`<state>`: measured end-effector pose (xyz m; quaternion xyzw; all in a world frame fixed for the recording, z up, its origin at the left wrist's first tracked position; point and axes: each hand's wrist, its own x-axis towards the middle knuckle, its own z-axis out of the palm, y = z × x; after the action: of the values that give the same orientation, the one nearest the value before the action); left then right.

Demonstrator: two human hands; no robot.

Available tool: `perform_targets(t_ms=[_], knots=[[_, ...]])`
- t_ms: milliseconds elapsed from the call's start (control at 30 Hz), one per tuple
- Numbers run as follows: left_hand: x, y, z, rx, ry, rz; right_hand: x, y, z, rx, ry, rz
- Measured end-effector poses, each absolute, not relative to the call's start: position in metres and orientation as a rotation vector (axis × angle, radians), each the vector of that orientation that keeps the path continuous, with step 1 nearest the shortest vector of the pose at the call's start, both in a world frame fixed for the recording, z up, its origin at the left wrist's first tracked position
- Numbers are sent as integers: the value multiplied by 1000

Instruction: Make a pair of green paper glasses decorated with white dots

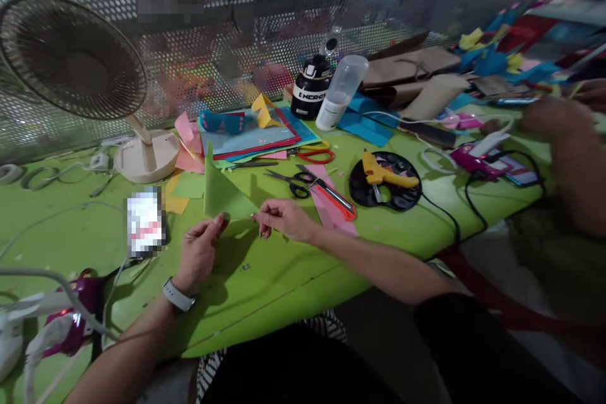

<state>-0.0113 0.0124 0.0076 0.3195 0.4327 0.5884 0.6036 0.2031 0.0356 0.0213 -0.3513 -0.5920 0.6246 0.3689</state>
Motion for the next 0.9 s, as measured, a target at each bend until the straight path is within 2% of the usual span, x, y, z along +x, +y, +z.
perform_targets(t_ms=[100,200,300,533,633,767,900], knots=[[-19,16,18,685,848,1279,214,42,23,-908,-1646,1495],[-25,17,30,630,758,1127,224,47,24,-922,-1855,1194],[-26,18,38,679,896,1019,229,48,25,-921,-2005,950],[-22,21,31,753,1044,902,232,56,30,-1025,-2220,779],[-25,25,25,774,1077,990,250,67,41,-1250,-2209,620],[-28,27,20,787,1089,1022,280,82,50,-1842,-2171,298],[-26,26,20,791,1050,982,289,87,47,-2065,-2275,240]])
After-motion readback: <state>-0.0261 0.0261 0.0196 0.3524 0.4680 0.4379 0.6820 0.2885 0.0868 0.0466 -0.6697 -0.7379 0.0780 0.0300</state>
